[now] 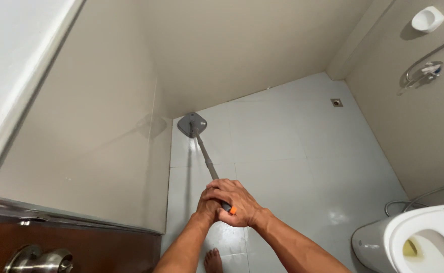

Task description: The person is using a mop to clean the bathroom floor, moving the mop head across the tiles around the toilet and into the corner before grabbing the door handle and closing the door.

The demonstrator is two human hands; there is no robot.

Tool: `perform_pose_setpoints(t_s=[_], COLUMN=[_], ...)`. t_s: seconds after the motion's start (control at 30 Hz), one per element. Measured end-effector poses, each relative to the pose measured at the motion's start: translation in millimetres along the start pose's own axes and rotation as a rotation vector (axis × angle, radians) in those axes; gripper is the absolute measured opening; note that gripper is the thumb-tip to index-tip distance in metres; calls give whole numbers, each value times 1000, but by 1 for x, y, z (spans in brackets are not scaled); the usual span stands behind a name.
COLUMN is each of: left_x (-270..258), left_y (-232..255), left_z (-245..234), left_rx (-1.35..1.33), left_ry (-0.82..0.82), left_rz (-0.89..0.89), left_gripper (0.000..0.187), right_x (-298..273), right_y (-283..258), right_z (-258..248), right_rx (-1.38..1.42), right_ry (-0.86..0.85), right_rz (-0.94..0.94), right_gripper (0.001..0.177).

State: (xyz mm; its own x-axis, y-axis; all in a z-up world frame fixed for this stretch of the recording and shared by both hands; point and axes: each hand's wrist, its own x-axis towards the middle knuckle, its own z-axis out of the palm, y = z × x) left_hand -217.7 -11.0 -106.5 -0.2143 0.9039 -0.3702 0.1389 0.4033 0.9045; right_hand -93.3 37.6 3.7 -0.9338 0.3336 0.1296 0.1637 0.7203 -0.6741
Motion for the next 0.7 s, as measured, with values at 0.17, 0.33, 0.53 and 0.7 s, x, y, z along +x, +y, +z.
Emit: perform_pose_setpoints(t_s=[0.17, 0.33, 0.53, 0.7], left_x=[-11, -68, -157, -219], left_y=[-9, 4, 33, 53], left_z=[11, 25, 59, 76], left_rx=[-108, 64, 307, 415], left_ry=[-14, 24, 50, 132], left_rz=[-9, -51, 127, 262], left_gripper=[22, 25, 26, 28], right_x=[-9, -48, -110, -148], right_y=[-8, -45, -127, -179], right_z=[11, 11, -14, -32], right_rx=[-56, -60, -18, 11], right_ry=[30, 23, -10, -21], right_rz=[-30, -45, -55, -78], right_gripper=[53, 51, 51, 50])
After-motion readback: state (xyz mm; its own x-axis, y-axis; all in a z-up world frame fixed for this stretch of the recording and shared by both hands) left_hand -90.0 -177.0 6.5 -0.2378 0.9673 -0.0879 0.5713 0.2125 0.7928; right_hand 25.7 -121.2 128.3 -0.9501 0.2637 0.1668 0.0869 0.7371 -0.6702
